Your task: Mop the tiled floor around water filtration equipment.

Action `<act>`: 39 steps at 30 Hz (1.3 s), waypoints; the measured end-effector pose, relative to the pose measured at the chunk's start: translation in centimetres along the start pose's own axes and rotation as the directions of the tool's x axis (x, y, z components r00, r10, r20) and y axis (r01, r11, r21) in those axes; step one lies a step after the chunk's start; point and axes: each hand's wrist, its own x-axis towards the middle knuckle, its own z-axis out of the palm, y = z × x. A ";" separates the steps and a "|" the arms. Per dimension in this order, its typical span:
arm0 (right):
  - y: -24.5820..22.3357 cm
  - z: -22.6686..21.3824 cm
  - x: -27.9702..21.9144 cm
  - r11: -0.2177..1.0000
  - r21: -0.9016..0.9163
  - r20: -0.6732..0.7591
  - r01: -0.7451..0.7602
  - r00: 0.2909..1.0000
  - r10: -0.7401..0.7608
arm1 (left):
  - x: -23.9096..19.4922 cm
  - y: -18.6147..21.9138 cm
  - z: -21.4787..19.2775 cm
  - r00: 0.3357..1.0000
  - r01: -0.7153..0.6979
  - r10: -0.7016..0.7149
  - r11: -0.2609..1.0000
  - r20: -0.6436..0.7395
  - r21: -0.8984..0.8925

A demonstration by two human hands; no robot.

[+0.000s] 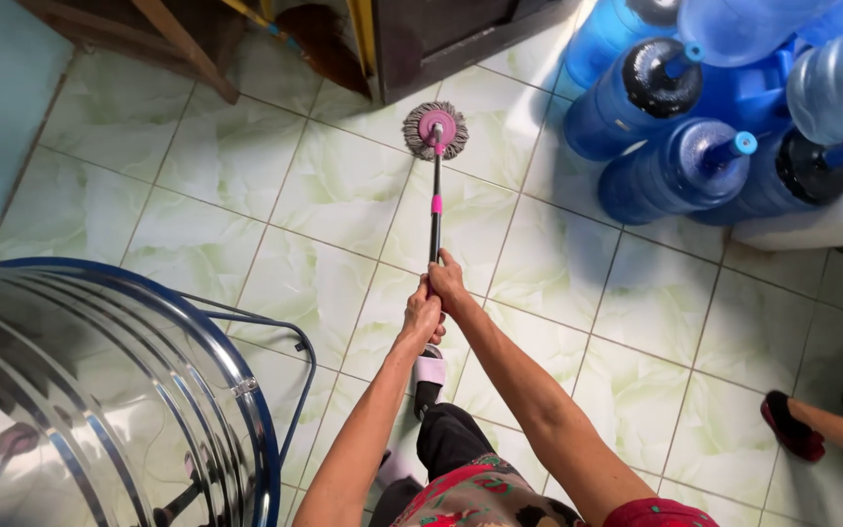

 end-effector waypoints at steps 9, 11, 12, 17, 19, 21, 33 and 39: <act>12.5 3.5 -15.0 0.992 -0.020 -0.067 -0.125 0.990 0.124 | -10.0 -14.0 -7.2 0.991 0.130 -0.130 0.991 0.025 0.024; 14.9 4.2 -18.5 0.998 -0.026 -0.092 -0.062 0.994 0.060 | -14.3 -14.7 -8.7 0.986 0.162 -0.163 0.986 0.042 0.030; 16.3 4.8 -20.5 0.999 -0.033 -0.110 -0.009 0.994 0.006 | -16.6 -15.2 -9.8 0.977 0.203 -0.204 0.979 0.052 0.034; 18.0 4.9 -26.0 0.975 0.147 -0.081 -0.168 0.980 0.182 | -23.2 -15.0 -12.6 0.954 0.224 -0.195 0.969 0.228 -0.108; 18.2 4.3 -26.6 0.984 0.143 -0.102 -0.104 0.988 0.119 | -23.3 -16.2 -12.2 0.937 0.254 -0.190 0.947 0.294 -0.197; 14.7 3.6 -27.5 0.849 0.445 0.041 -0.285 0.954 0.299 | -21.2 -18.2 -11.1 0.950 0.218 -0.105 0.896 0.294 -0.386; 6.3 0.8 -19.0 0.985 -0.016 -0.055 -0.171 0.984 0.169 | -14.2 -10.4 -5.9 0.969 0.170 -0.073 0.889 0.235 -0.426; 8.5 3.9 -15.0 0.977 -0.211 -0.063 0.019 0.997 -0.033 | -12.7 -9.9 -8.3 0.983 0.076 0.029 0.832 0.180 -0.550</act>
